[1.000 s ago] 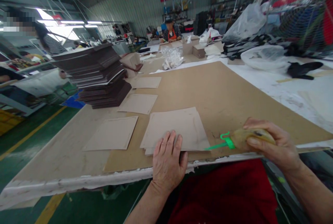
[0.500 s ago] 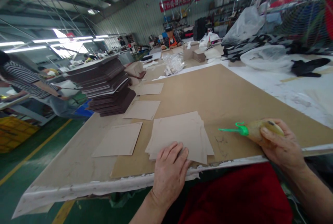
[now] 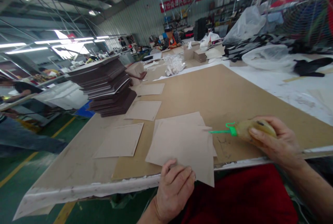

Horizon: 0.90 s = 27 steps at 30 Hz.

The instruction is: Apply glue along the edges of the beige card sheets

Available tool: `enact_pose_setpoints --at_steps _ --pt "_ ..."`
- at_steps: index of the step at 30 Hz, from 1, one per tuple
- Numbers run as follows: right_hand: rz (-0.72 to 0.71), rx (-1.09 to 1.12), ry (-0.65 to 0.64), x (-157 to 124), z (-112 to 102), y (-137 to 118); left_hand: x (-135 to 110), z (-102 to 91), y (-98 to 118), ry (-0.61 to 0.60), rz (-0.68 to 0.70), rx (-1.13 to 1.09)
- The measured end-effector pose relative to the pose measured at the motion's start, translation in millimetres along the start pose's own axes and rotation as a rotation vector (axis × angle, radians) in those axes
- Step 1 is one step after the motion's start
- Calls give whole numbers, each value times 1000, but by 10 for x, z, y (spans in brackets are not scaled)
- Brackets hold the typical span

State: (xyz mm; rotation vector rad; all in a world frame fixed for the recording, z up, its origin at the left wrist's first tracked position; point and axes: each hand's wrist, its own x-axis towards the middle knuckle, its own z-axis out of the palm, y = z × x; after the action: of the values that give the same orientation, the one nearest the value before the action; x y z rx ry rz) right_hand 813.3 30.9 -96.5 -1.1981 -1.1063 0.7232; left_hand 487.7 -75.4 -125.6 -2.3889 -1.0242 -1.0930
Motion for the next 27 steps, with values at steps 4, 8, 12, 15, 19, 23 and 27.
enact_pose_setpoints --at_steps 4,8,12,15,19,23,27 --pt "-241 -211 -153 48 97 -57 29 -18 -35 -53 50 -25" --pt "-357 -252 -201 130 238 -69 110 -48 -46 -105 47 -13" --pt "-435 -296 -291 197 412 -137 182 -26 -51 -146 44 35" --pt "-539 -344 -425 219 522 -218 182 5 -57 -113 29 43" --pt "-674 -395 -539 245 625 -321 152 39 -67 -92 25 11" --pt "-784 -430 -589 273 778 -410 153 70 -64 -63 12 -15" --pt "-837 -486 -630 277 1015 -481 181 94 -42 -41 -23 -21"
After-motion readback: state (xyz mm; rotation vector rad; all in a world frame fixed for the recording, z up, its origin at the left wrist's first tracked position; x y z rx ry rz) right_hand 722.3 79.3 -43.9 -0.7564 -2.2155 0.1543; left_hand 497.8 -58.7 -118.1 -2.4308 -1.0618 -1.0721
